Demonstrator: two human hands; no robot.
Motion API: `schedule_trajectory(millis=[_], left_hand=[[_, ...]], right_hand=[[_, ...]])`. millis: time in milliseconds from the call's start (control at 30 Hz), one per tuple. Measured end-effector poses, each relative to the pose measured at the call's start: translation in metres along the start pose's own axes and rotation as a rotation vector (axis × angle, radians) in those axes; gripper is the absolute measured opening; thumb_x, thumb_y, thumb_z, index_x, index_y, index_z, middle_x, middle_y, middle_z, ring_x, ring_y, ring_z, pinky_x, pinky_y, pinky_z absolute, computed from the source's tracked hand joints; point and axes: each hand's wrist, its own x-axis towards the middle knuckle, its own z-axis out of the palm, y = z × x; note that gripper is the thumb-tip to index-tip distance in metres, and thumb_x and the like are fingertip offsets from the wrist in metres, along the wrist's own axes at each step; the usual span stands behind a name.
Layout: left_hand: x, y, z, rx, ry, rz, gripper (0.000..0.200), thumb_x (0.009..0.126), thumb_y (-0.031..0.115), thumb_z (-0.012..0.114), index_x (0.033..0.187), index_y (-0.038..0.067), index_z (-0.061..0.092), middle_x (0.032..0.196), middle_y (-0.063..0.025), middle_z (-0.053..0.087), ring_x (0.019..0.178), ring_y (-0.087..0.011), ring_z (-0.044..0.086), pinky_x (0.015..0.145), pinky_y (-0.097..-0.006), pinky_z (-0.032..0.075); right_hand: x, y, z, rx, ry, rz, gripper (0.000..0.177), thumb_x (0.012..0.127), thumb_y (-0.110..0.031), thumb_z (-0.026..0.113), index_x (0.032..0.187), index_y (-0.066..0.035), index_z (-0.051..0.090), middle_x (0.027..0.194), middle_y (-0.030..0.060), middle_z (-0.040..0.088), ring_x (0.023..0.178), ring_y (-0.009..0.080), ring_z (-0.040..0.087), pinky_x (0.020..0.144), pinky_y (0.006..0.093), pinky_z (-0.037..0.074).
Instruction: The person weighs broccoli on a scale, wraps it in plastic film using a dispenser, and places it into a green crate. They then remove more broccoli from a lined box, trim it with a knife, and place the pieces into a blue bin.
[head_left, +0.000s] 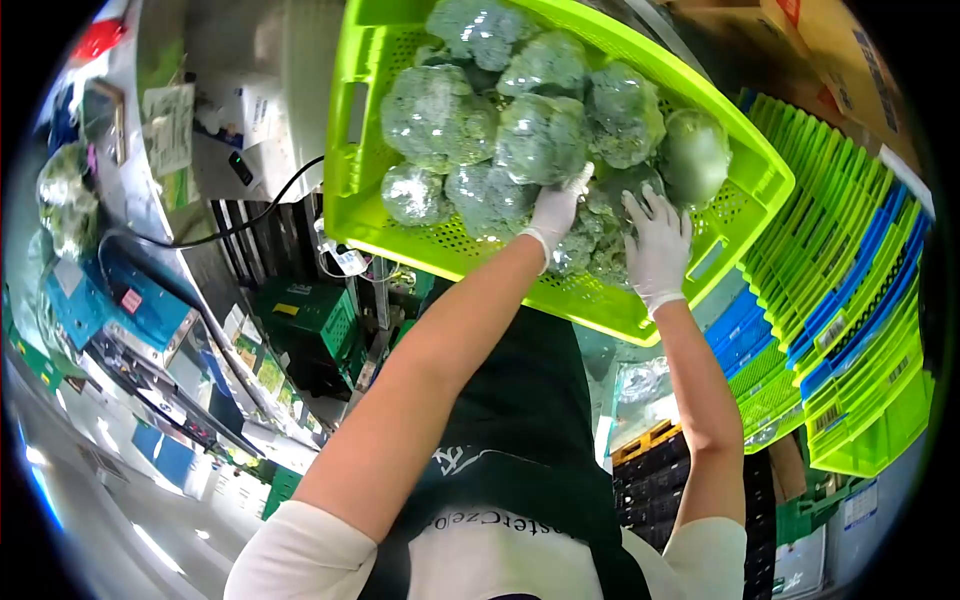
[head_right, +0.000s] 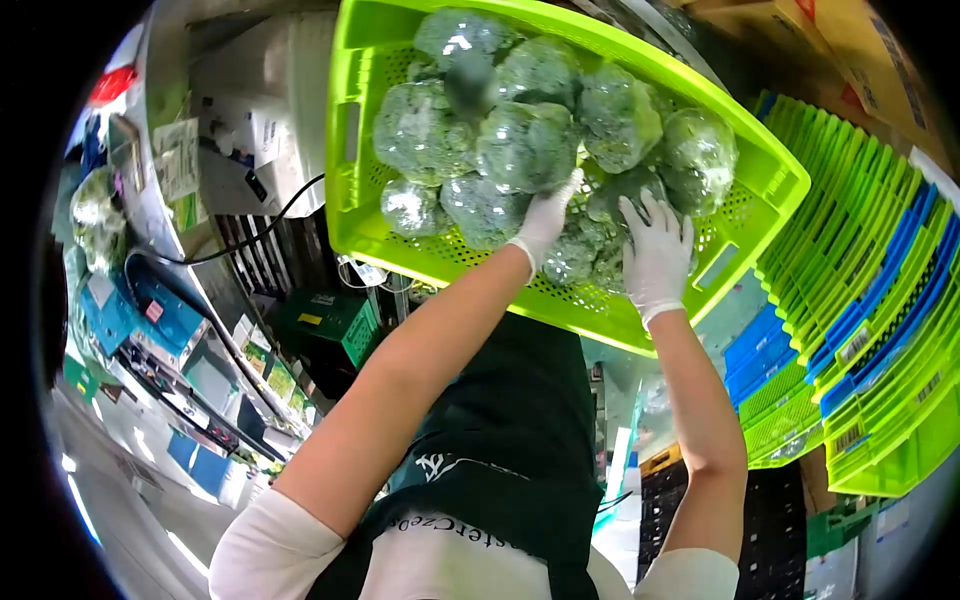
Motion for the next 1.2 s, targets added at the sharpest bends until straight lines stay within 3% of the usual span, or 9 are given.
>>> schedule_trajectory(millis=[200,333,367,467,667,800,933,1067,1200], left_hand=[[0.019,-0.039,-0.024,-0.056,-0.248,-0.112,0.045,0.092,0.032,0.067,0.121,-0.003,0.063,0.116,-0.0098,0.066,0.105,-0.0187,0.058,0.093,-0.0318,0.043],[-0.047,0.026,-0.059,0.335,-0.092,-0.094,0.027,0.095,0.020,0.056,0.105,-0.001,0.070,0.094,-0.0111,0.072,0.086,-0.0197,0.065,0.080,-0.0340,0.050],[-0.056,0.030,-0.072,0.291,0.048,0.200,0.021,0.094,0.015,0.056,0.089,0.002,0.071,0.079,-0.0078,0.070,0.072,-0.0156,0.062,0.073,-0.0328,0.051],[-0.075,0.083,-0.101,0.071,0.345,0.396,0.011,0.093,0.013,0.063,0.098,0.004,0.061,0.086,-0.0012,0.061,0.080,-0.0090,0.055,0.073,-0.0269,0.048],[-0.022,0.089,-0.136,0.001,0.376,0.296,0.016,0.090,0.015,0.068,0.099,0.007,0.057,0.089,-0.0013,0.059,0.084,-0.0113,0.054,0.078,-0.0267,0.045],[-0.088,0.103,-0.143,-0.057,0.335,0.300,0.037,0.093,0.015,0.065,0.127,0.005,0.053,0.116,-0.0082,0.061,0.111,-0.0169,0.056,0.098,-0.0315,0.045],[-0.162,0.047,-0.178,-0.195,0.257,0.333,0.034,0.097,0.012,0.059,0.129,0.004,0.053,0.123,-0.0070,0.060,0.116,-0.0161,0.055,0.102,-0.0309,0.043],[-0.272,-0.019,-0.220,0.059,0.405,0.258,0.035,0.094,0.026,0.061,0.122,0.004,0.060,0.121,-0.0136,0.064,0.112,-0.0232,0.060,0.099,-0.0349,0.046],[-0.332,-0.138,-0.261,-0.048,0.683,0.219,0.034,0.089,0.029,0.061,0.112,0.004,0.064,0.105,-0.0151,0.068,0.100,-0.0303,0.064,0.090,-0.0360,0.049]], right_hand=[[0.069,-0.093,-0.048,0.626,0.585,-0.315,0.068,0.079,-0.035,0.074,0.139,-0.010,0.052,0.143,0.0136,0.049,0.130,0.0382,0.044,0.111,0.0499,0.029],[0.098,-0.121,-0.013,0.396,0.431,-0.197,0.071,0.076,-0.045,0.074,0.138,-0.016,0.055,0.137,0.0149,0.053,0.126,0.0400,0.045,0.106,0.0503,0.035],[0.099,-0.117,-0.015,0.345,0.432,-0.191,0.071,0.074,-0.046,0.075,0.135,-0.014,0.057,0.132,0.0158,0.056,0.121,0.0389,0.048,0.103,0.0493,0.039],[0.105,-0.109,0.001,0.249,0.417,-0.110,0.068,0.075,-0.049,0.074,0.130,-0.012,0.060,0.122,0.0166,0.058,0.116,0.0372,0.051,0.096,0.0485,0.043],[0.109,-0.129,-0.012,0.157,0.218,0.035,0.075,0.080,-0.053,0.068,0.142,-0.016,0.047,0.139,0.0160,0.048,0.130,0.0353,0.041,0.106,0.0528,0.034],[0.099,-0.173,-0.024,0.077,0.438,-0.376,0.082,0.090,-0.049,0.059,0.151,-0.003,0.029,0.157,0.0173,0.028,0.143,0.0352,0.026,0.116,0.0532,0.021],[0.091,-0.202,-0.012,-0.103,0.240,-0.493,0.087,0.086,-0.034,0.066,0.152,0.004,0.023,0.158,0.0209,0.024,0.147,0.0340,0.020,0.122,0.0393,0.014],[0.060,-0.195,-0.031,0.362,0.158,-0.564,0.076,0.085,-0.007,0.067,0.149,0.007,0.028,0.154,0.0238,0.032,0.143,0.0334,0.031,0.121,0.0396,0.018],[0.014,-0.168,-0.021,0.200,0.153,-0.716,0.057,0.098,-0.020,0.056,0.141,0.012,0.039,0.146,0.0286,0.041,0.134,0.0376,0.043,0.116,0.0421,0.029]])
